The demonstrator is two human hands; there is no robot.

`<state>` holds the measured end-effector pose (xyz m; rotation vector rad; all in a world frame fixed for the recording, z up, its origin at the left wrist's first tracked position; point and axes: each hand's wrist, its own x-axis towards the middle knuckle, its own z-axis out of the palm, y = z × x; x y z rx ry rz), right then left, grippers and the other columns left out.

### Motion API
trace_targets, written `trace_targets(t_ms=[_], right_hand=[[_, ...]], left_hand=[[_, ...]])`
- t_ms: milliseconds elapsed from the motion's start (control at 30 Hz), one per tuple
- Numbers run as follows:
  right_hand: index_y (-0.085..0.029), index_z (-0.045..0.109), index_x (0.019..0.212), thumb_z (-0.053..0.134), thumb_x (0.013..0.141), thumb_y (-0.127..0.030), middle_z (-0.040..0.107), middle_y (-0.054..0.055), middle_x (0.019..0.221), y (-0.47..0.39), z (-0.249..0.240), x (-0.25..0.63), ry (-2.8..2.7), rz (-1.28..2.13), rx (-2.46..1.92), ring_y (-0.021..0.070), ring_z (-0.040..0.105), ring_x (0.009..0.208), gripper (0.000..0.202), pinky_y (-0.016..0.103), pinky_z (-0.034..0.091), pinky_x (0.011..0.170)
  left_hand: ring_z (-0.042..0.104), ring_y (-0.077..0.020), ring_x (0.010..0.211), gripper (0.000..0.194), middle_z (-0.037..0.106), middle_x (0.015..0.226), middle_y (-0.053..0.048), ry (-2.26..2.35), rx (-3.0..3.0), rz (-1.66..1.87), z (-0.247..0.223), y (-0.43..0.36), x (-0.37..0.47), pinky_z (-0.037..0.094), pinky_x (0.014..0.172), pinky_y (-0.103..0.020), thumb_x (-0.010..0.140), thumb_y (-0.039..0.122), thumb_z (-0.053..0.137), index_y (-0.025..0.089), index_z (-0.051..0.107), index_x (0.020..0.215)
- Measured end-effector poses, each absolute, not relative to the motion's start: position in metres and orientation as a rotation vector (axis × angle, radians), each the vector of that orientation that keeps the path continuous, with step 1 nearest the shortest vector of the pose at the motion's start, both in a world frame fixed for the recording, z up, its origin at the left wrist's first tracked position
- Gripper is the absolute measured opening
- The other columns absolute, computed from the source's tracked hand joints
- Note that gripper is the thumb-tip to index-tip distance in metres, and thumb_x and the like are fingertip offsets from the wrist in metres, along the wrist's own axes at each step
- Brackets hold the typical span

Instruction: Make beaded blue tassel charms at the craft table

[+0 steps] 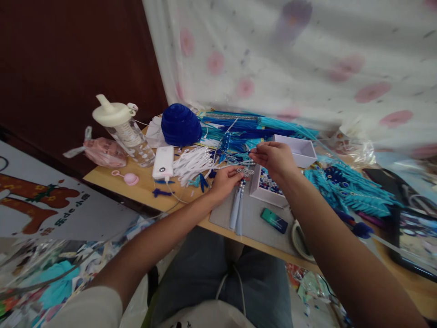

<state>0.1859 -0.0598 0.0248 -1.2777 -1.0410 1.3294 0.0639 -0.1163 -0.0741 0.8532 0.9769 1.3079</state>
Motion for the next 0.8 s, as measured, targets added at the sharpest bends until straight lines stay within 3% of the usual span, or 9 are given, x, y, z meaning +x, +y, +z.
trace_targets(t_ms=[500,800], right_hand=[[-0.018,0.059,0.068,0.064,0.076,-0.002,0.067,0.004,0.061,-0.045,0.010,0.195,-1.058,1.313,-1.366,0.0145,0.067,0.055,0.018,0.026,0.061,0.062],[-0.017,0.059,0.067,0.060,0.081,-0.001,0.065,0.002,0.057,-0.050,0.011,0.194,-1.035,1.304,-1.386,0.0119,0.064,0.051,0.022,0.023,0.061,0.059]], left_hand=[[0.075,-0.0209,0.085,0.027,0.077,0.094,-0.009,0.993,0.828,1.319,-0.070,-0.118,0.064,0.058,0.081,-0.034,0.084,0.013,0.068,0.014,0.071,0.110],[0.075,-0.0200,0.080,0.024,0.078,0.091,-0.007,0.958,0.766,1.337,-0.069,-0.119,0.064,0.057,0.082,-0.035,0.084,0.011,0.065,0.015,0.073,0.106]])
